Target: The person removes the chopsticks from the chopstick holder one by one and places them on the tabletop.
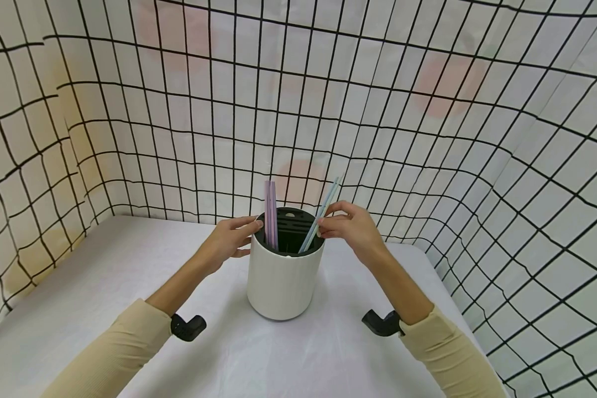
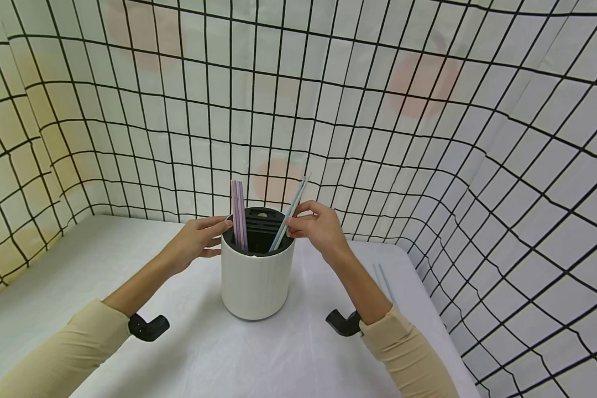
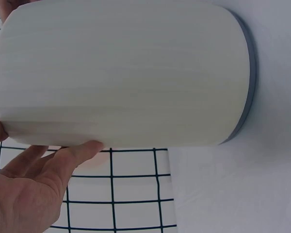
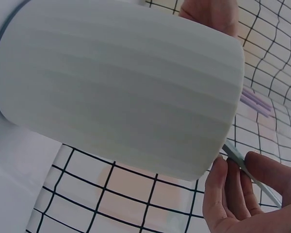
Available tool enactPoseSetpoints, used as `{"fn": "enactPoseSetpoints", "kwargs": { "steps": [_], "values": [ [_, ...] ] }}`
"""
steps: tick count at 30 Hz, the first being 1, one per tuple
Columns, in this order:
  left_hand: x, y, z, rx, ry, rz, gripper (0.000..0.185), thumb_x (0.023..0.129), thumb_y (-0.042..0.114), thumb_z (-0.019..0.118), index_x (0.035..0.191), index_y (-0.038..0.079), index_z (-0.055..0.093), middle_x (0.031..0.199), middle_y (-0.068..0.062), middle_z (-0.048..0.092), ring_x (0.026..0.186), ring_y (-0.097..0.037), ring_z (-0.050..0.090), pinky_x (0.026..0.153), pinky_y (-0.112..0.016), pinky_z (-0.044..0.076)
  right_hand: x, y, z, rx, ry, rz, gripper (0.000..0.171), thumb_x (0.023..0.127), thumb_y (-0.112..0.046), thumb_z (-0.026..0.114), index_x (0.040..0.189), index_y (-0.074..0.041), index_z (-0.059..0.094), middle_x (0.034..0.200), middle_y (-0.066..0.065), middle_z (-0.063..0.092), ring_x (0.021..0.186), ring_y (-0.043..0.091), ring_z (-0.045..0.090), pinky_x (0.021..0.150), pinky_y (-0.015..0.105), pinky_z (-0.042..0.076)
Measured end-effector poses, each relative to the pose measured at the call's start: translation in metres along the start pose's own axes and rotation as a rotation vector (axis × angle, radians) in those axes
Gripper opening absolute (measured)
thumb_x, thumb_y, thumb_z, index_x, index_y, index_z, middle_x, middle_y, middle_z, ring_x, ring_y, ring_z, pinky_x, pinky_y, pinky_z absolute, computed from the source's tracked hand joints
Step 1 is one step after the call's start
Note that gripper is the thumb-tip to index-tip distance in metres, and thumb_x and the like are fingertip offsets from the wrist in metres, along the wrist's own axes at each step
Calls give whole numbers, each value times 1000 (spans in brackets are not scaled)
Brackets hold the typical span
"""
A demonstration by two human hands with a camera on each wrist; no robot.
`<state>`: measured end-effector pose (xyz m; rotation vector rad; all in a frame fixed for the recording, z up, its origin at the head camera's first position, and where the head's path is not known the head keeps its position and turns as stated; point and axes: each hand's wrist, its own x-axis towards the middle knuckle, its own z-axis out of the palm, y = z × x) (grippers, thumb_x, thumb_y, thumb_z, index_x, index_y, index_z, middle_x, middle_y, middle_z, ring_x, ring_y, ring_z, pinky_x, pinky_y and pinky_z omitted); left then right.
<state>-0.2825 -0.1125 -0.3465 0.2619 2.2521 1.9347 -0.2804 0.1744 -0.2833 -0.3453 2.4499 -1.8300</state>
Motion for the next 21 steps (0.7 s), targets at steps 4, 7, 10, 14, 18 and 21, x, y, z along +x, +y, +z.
{"fn": "enactPoseSetpoints", "kwargs": {
  "steps": [4, 7, 10, 14, 18, 21],
  "values": [
    [-1, 1, 0, 0, 4, -1, 66, 102, 42, 60, 154, 7, 42, 151, -15, 53, 135, -35, 55, 101, -46, 56, 0, -7, -3, -16, 14, 4, 32, 94, -17, 74, 117, -1, 59, 103, 12, 76, 90, 27, 75, 93, 36, 61],
    [-1, 1, 0, 0, 4, 1, 66, 102, 43, 60, 154, 7, 42, 151, -15, 53, 135, -35, 55, 101, -46, 56, 0, -12, -6, -15, 29, 4, 33, 93, -17, 74, 118, -1, 59, 103, 13, 76, 90, 28, 75, 94, 36, 61],
    [-1, 0, 0, -1, 3, 3, 66, 102, 42, 60, 154, 6, 42, 151, -15, 53, 135, -35, 55, 101, -46, 56, 0, -17, -10, -16, 42, -7, 33, 93, -18, 74, 117, -1, 60, 102, 13, 75, 90, 26, 75, 92, 35, 61],
    [-1, 0, 0, -4, 0, 7, 66, 102, 42, 60, 154, 6, 42, 150, -15, 53, 135, -36, 55, 102, -47, 55, -1, -22, -16, -6, 56, -22, 31, 94, -19, 74, 116, -2, 61, 100, 11, 75, 89, 25, 75, 89, 32, 62],
    [-1, 0, 0, -6, -5, 13, 66, 102, 42, 60, 154, 6, 42, 151, -15, 53, 136, -36, 54, 102, -47, 55, -3, -30, -22, 24, 72, -42, 29, 93, -18, 75, 113, -1, 62, 104, 13, 74, 87, 22, 75, 88, 32, 63],
    [-2, 0, 0, -5, -6, 13, 66, 102, 42, 60, 154, 6, 42, 151, -15, 53, 136, -36, 54, 102, -47, 55, -4, -35, -27, 39, 90, -54, 30, 93, -18, 75, 113, -1, 61, 104, 11, 74, 86, 18, 75, 88, 33, 63]
  ]
}}
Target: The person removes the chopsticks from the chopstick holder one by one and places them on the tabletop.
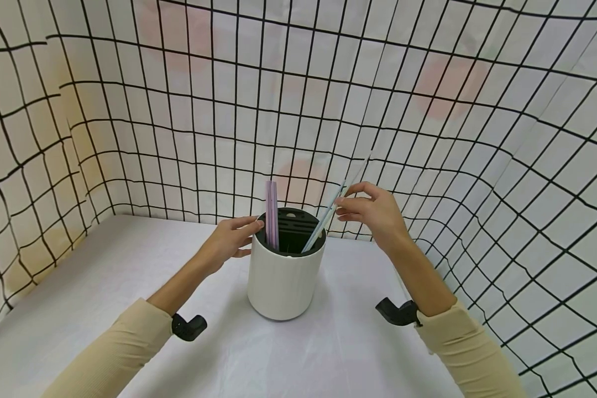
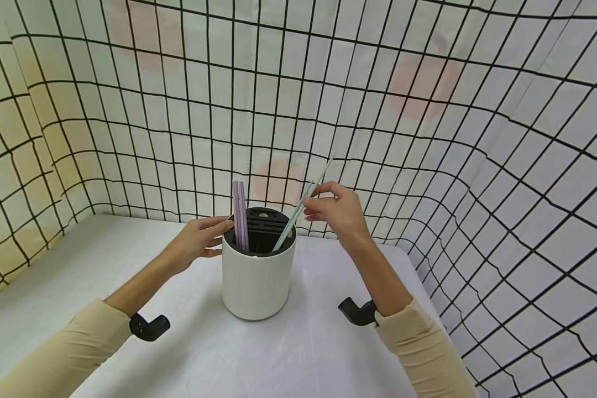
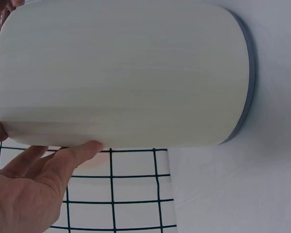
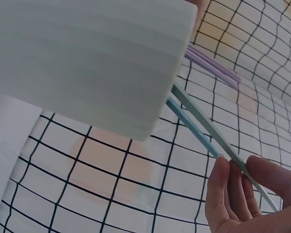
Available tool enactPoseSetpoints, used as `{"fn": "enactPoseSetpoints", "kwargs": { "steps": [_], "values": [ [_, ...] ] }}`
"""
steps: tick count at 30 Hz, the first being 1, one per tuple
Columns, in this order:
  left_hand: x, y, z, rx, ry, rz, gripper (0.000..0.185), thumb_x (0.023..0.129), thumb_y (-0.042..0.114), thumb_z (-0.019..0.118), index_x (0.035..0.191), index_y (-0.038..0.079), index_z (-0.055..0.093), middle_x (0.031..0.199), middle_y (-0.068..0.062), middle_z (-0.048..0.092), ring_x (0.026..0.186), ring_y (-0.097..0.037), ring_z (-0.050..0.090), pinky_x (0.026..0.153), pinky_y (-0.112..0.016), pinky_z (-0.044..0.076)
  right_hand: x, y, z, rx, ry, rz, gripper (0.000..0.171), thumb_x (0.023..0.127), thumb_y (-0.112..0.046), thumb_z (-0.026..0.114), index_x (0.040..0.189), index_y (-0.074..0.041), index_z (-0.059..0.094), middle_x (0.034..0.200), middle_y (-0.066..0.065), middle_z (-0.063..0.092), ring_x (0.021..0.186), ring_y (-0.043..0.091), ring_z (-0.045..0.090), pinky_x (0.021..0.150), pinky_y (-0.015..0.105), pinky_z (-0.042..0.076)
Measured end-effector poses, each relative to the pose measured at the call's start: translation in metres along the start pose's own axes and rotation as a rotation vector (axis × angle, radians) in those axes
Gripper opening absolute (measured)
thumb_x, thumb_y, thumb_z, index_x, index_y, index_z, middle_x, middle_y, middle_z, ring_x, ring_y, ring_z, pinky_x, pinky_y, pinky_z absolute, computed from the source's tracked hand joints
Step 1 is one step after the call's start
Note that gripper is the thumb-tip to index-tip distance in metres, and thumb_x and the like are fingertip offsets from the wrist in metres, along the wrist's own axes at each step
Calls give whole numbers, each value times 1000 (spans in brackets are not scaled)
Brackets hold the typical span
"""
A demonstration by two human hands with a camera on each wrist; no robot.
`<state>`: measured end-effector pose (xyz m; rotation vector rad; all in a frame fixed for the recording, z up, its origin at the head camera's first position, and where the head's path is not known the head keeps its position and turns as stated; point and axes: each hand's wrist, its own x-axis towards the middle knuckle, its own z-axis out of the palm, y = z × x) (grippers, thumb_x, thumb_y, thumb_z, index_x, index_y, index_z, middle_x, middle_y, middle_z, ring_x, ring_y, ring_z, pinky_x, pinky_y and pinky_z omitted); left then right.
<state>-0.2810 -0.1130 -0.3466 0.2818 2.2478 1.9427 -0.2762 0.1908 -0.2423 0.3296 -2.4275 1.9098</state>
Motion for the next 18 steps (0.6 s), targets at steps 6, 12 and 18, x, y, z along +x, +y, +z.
{"fn": "enactPoseSetpoints", "kwargs": {
  "steps": [6, 12, 18],
  "values": [
    [0, 0, 1, -1, 1, -3, 66, 102, 41, 60, 154, 5, 42, 151, -16, 52, 136, -36, 54, 102, -47, 55, -3, -12, -14, -17, 46, -22, 33, 94, -24, 76, 114, -3, 60, 97, 4, 76, 88, 19, 76, 88, 27, 62],
    [0, 0, 0, 3, 3, -1, 66, 102, 42, 60, 154, 6, 42, 151, -14, 53, 136, -35, 54, 102, -47, 55, -5, -23, -24, 30, 92, -36, 36, 92, -22, 77, 116, -3, 59, 99, 5, 75, 86, 19, 76, 87, 28, 63],
    [-1, 0, 0, 4, 0, 1, 66, 102, 42, 60, 154, 6, 42, 151, -15, 53, 136, -36, 54, 102, -47, 55, -4, -19, -37, 123, 140, -35, 36, 92, -18, 77, 117, 1, 58, 105, 8, 71, 88, 18, 75, 88, 31, 63]
  ]
}}
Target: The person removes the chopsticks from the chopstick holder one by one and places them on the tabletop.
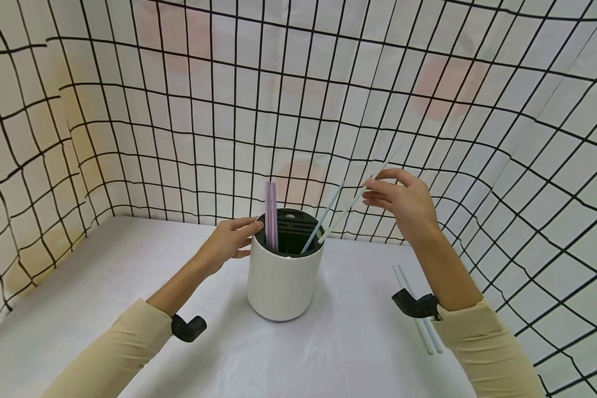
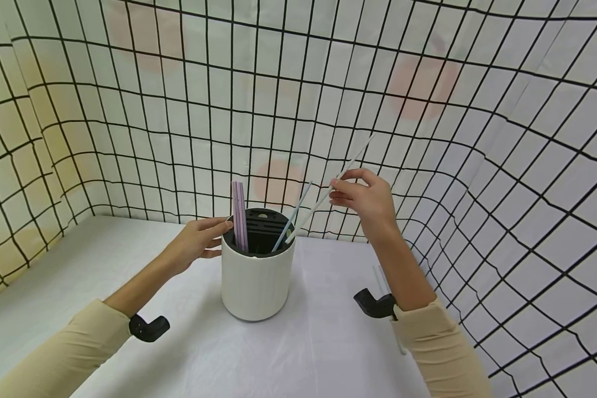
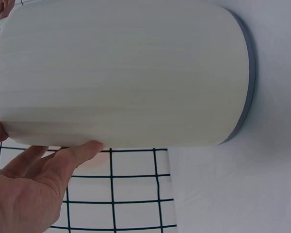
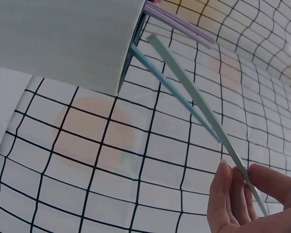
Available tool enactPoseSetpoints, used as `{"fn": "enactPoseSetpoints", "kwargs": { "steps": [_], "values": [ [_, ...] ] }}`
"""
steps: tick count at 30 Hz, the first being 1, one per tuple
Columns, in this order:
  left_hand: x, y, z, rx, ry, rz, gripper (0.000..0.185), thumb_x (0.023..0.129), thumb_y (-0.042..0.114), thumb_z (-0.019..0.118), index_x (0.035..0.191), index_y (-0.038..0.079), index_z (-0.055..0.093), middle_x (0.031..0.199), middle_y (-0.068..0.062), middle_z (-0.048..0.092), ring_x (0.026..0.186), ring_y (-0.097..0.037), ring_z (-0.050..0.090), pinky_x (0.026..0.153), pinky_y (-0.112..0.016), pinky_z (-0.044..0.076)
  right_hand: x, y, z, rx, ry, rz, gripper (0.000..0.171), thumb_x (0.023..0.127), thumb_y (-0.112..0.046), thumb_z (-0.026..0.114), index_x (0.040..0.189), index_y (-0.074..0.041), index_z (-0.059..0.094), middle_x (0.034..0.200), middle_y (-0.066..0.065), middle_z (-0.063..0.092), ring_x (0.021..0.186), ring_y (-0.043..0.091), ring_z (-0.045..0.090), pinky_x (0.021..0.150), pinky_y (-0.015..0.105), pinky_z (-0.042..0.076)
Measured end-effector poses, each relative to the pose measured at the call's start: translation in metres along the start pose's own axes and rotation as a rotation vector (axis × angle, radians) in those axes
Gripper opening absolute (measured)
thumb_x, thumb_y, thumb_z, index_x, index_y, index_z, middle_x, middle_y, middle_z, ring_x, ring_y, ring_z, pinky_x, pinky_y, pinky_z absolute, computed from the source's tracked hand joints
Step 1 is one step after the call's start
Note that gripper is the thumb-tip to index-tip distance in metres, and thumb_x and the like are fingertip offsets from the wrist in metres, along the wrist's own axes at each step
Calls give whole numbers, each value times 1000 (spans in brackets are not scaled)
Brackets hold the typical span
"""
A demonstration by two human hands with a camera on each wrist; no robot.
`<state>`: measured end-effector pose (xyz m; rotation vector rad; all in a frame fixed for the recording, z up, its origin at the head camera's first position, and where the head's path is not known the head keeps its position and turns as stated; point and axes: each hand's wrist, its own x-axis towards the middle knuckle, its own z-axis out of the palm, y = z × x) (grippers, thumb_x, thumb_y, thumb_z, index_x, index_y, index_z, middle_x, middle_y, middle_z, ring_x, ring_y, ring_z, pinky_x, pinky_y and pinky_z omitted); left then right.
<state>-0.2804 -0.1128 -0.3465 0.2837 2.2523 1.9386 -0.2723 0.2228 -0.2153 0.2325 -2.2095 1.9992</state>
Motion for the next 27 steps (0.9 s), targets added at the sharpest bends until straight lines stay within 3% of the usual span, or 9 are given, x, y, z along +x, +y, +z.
{"fn": "enactPoseSetpoints", "kwargs": {
  "steps": [9, 27],
  "values": [
    [1, 0, 0, -2, 4, -10, 65, 102, 42, 60, 154, 6, 43, 151, -15, 52, 136, -36, 54, 102, -47, 55, 2, 18, -21, 98, 5, 70, 38, 92, -12, 77, 119, 1, 53, 102, 7, 70, 87, 19, 76, 87, 32, 63],
    [1, -1, 0, -7, 2, -4, 65, 102, 40, 60, 153, 4, 43, 150, -15, 53, 136, -37, 54, 102, -47, 55, 12, 100, -72, -23, -15, 245, 32, 99, -12, 67, 125, 1, 53, 94, -4, 71, 82, 10, 72, 84, 30, 64]
  ]
}}
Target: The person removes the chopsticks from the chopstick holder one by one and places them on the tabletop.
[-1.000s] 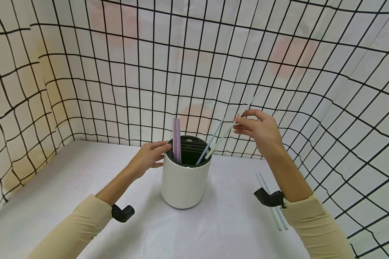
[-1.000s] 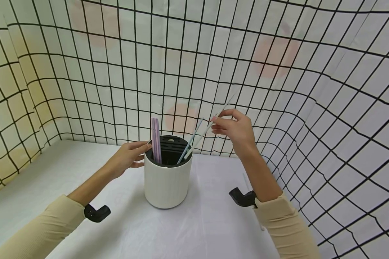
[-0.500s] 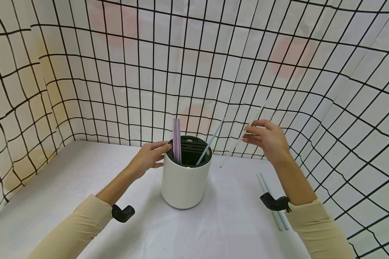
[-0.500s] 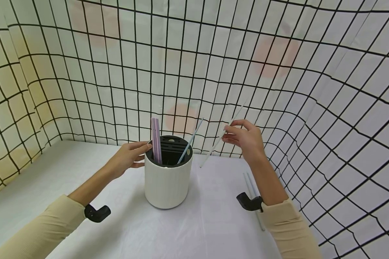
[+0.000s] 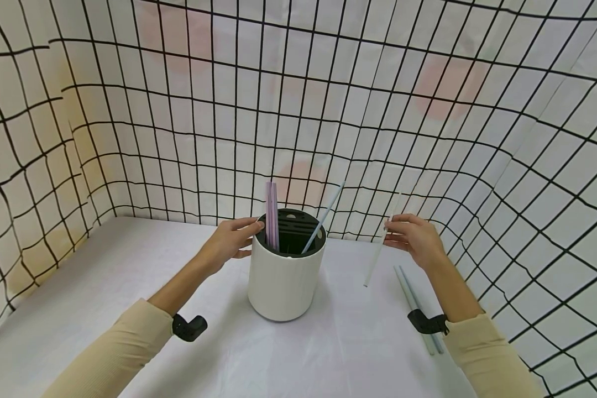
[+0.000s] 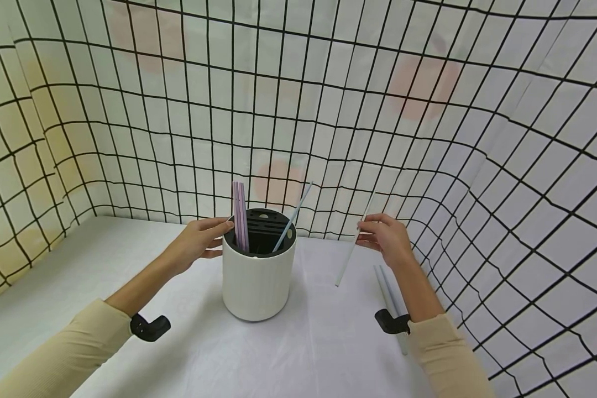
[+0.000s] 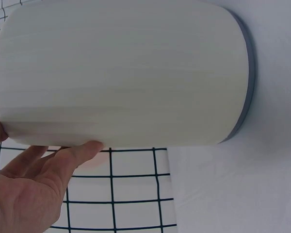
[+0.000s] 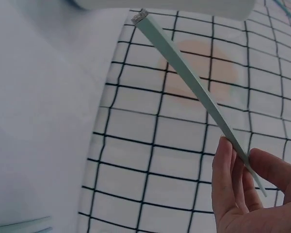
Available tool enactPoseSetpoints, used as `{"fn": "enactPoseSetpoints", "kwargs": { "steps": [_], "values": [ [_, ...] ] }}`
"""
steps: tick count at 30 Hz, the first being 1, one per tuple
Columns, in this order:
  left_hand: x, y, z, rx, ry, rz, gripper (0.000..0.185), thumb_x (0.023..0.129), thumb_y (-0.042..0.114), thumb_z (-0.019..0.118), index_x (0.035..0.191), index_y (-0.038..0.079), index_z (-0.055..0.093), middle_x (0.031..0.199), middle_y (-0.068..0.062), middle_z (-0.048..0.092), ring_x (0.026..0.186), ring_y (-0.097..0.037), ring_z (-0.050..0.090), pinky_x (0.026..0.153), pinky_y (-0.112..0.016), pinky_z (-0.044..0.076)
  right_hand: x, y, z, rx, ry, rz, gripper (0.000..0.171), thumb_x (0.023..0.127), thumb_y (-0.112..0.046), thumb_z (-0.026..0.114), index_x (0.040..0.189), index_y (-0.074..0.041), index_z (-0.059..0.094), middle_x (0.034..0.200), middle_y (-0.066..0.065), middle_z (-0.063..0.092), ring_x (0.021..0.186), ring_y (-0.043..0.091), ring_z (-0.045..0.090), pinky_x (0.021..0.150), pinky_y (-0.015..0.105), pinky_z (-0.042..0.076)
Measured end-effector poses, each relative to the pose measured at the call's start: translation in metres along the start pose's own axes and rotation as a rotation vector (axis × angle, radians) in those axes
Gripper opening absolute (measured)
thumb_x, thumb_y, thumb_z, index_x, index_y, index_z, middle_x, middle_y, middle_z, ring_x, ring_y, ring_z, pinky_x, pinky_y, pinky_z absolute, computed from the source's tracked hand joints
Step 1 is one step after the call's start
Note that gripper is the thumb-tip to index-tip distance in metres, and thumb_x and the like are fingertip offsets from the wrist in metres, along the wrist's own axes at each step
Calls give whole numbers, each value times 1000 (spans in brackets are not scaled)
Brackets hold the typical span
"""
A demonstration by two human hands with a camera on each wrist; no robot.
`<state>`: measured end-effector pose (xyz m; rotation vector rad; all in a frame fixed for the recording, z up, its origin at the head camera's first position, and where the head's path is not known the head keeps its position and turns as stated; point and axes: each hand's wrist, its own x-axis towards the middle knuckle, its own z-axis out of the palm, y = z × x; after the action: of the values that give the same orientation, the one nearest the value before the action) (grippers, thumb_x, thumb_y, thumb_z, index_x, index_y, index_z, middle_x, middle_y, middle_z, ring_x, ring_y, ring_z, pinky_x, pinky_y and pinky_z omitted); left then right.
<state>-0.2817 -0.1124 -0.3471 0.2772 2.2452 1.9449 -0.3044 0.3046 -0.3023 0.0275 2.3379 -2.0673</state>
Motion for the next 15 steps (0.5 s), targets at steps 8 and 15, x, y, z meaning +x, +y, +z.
{"fn": "enactPoseSetpoints", "kwargs": {
  "steps": [8, 15],
  "values": [
    [0, -1, 0, -3, -4, 17, 64, 102, 39, 60, 153, 3, 43, 149, -17, 54, 135, -37, 54, 102, -47, 55, 2, 34, -20, -107, 12, 85, 44, 100, -13, 66, 135, 7, 48, 96, -6, 71, 84, 13, 75, 83, 30, 64],
    [0, -1, -1, 1, 1, 16, 64, 103, 38, 60, 153, 4, 43, 149, -17, 54, 135, -37, 55, 101, -47, 55, 4, 58, -38, -184, 6, 110, 54, 100, -17, 66, 142, 9, 45, 100, -6, 71, 85, 14, 74, 81, 29, 64]
  ]
}}
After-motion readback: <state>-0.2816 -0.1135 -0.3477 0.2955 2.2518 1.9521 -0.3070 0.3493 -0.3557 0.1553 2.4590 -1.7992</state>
